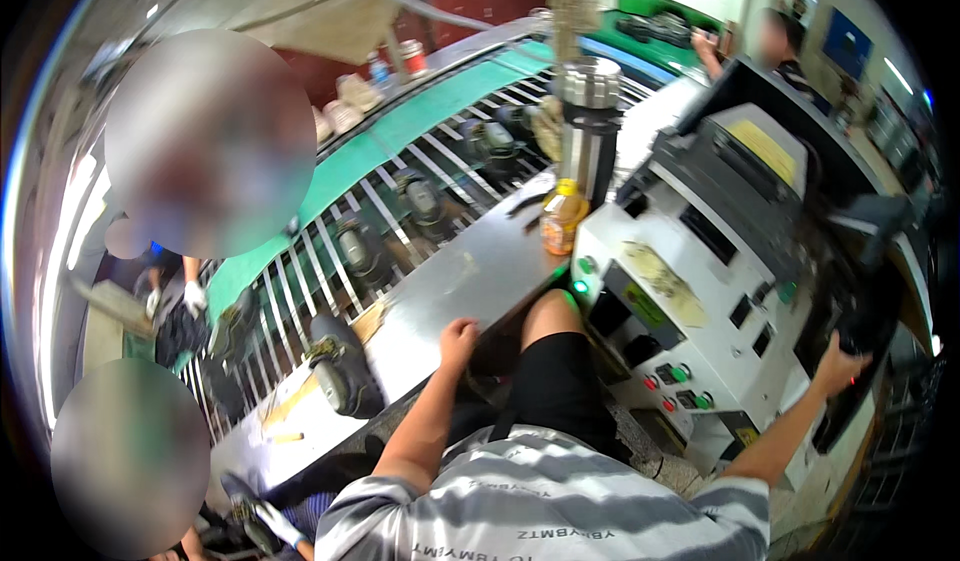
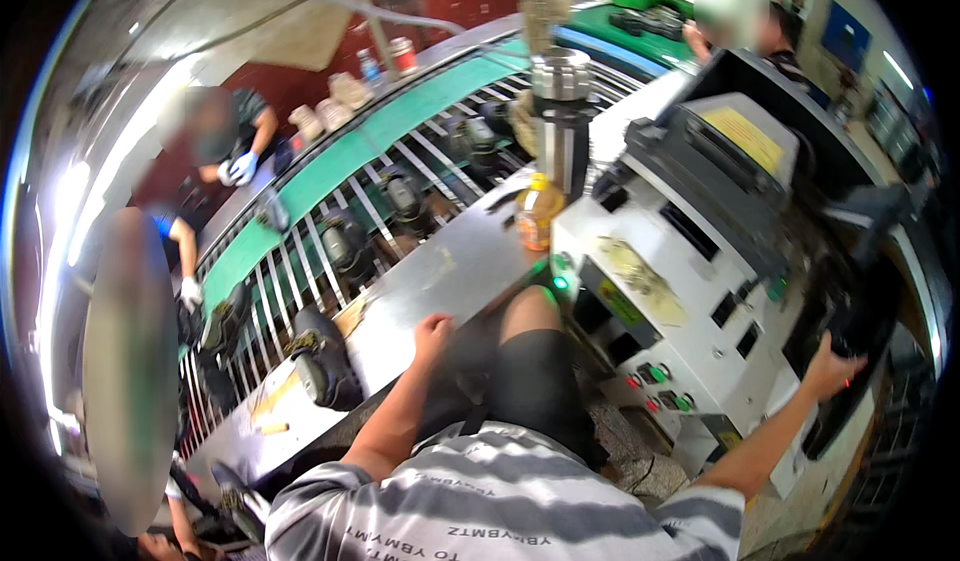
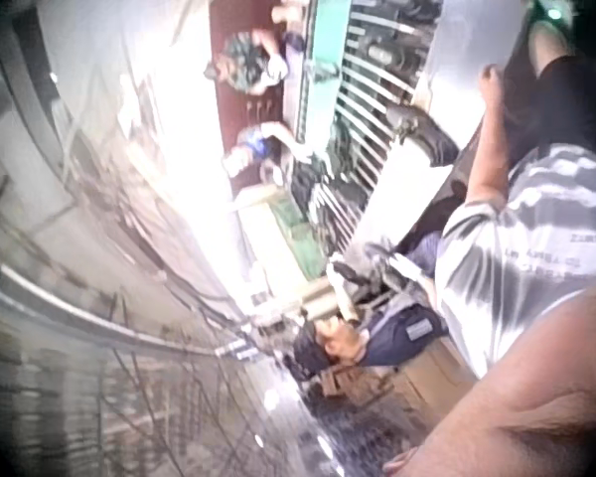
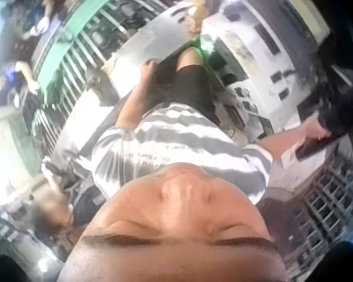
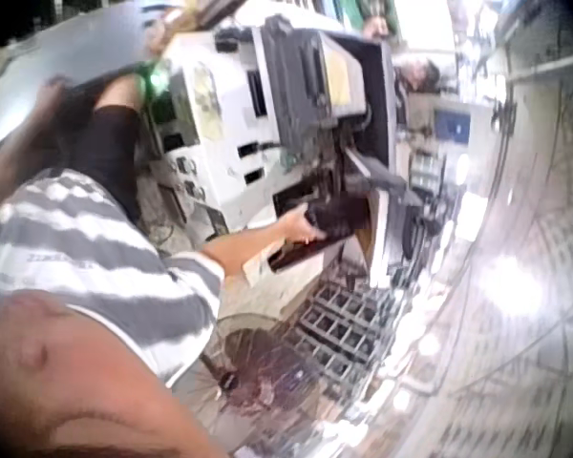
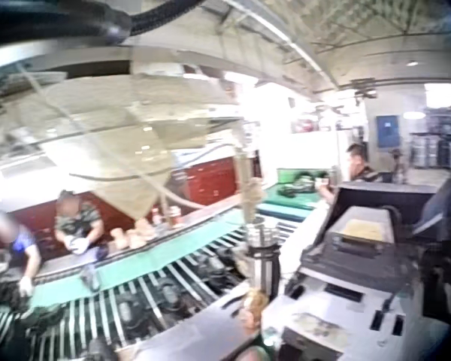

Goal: The person operates a footwear production machine, repeatedly picking up shoes from a conveyor belt, placing them into a heat-press or molding machine, and returning them to the belt.

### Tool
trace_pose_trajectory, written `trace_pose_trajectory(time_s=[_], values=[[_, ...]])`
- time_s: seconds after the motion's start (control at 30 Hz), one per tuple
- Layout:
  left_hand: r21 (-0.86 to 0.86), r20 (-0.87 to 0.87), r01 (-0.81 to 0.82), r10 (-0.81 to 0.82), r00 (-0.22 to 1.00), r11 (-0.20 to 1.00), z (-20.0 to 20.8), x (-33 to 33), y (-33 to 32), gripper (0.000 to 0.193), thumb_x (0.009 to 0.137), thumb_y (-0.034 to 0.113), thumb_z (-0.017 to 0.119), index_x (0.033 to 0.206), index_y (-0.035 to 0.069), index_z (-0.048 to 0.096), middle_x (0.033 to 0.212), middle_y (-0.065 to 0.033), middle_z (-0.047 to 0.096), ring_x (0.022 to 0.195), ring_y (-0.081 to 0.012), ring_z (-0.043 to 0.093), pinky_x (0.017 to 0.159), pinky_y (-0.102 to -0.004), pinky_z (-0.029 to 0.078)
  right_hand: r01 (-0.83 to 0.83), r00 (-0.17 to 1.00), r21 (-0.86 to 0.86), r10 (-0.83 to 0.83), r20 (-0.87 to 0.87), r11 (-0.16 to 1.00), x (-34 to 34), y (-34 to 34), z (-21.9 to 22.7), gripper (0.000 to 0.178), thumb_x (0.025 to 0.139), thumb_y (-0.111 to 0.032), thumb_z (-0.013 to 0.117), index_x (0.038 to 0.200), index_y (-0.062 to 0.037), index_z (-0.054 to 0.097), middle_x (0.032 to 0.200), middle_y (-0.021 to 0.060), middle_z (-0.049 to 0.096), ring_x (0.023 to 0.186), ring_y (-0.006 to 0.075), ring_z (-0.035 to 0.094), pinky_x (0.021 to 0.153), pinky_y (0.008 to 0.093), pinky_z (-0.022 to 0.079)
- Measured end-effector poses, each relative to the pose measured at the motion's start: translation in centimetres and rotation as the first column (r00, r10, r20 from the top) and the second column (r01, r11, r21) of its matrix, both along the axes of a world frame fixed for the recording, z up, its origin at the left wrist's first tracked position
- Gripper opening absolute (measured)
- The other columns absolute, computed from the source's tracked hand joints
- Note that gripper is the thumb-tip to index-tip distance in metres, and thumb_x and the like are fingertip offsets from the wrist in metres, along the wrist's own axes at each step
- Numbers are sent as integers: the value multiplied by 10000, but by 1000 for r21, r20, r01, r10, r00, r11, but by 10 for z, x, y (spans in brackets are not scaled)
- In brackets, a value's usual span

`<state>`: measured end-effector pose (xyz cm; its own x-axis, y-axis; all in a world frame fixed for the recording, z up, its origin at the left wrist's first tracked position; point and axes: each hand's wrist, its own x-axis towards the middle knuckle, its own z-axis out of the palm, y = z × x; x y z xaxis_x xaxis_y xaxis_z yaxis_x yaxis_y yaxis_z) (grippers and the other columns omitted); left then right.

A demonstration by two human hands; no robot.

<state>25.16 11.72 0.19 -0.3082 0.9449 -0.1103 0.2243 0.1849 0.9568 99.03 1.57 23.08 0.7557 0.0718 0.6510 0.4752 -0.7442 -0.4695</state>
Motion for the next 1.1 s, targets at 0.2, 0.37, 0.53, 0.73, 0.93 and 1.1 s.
trace_pose_trajectory(time_s=[0.2, 0.37, 0.53, 0.73, 0.93, 1.1], values=[[-75, 30, 98, -96, 995, 992, 17, 12, -4, 221, 845, 165, 601, 986, 26, 698, 815, -74, 695, 758, -148, 637, 720, -291, 502, -167, 976, 170, 137, 172, 971, -56, -63, -36, 709, 656, -364, 876, 1089, 132, 611, 1153, 248, 631, 1002, 349, 628, 887, 444, 501], [-95, 312, 491, -443, 840, 866, 90, 37, -12, 319, 892, 174, 620, 1162, 5, 616, 1031, -98, 677, 947, -177, 637, 864, -327, 502, -398, 880, 589, 474, 28, 703, -90, -96, -71, 554, 706, -230, 862, 1035, 158, 642, 1124, 198, 668, 919, 245, 640, 852, 355, 500], [333, 448, 779, -816, 366, 532, 117, 73, -24, 461, 937, 136, 600, 1364, 44, 451, 1260, -90, 564, 1189, -184, 521, 1017, -340, 429, -410, 290, 858, 936, -198, 309, -206, -53, -55, 496, 733, -68, 748, 1179, 88, 598, 1155, 138, 634, 1006, 237, 608, 895, 351, 487], [548, 604, 581, -765, 223, 602, 184, 74, -38, 756, 798, 216, 724, 1431, 48, 348, 1360, -117, 449, 1268, -247, 437, 1058, -366, 352, -383, -447, 865, 754, -481, 325, -416, 25, -21, 637, 744, -161, 663, 1339, -35, 474, 1277, 119, 555, 1131, 289, 559, 992, 404, 443], [125, 835, 81, -149, 530, 989, 160, -47, -69, 602, 695, 26, 681, 1257, 5, 466, 1066, -114, 599, 920, -210, 626, 818, -340, 531, -822, -569, 474, 491, -660, -315, -579, 98, -63, 708, 791, -238, 709, 1363, 66, 423, 1265, 200, 548, 1200, 299, 515, 1042, 360, 385], [-134, 396, -200, 237, 887, 971, 136, -101, -77, 674, 693, 134, 737, 1255, -48, 413, 1087, -177, 569, 964, -254, 592, 832, -349, 503, -770, -505, -14, 622, -598, -638, -669, 55, -97, 1036, 642, -274, 812, 1473, -7, 253, 1428, 245, 358, 1359, 388, 326, 1126, 445, 282]])
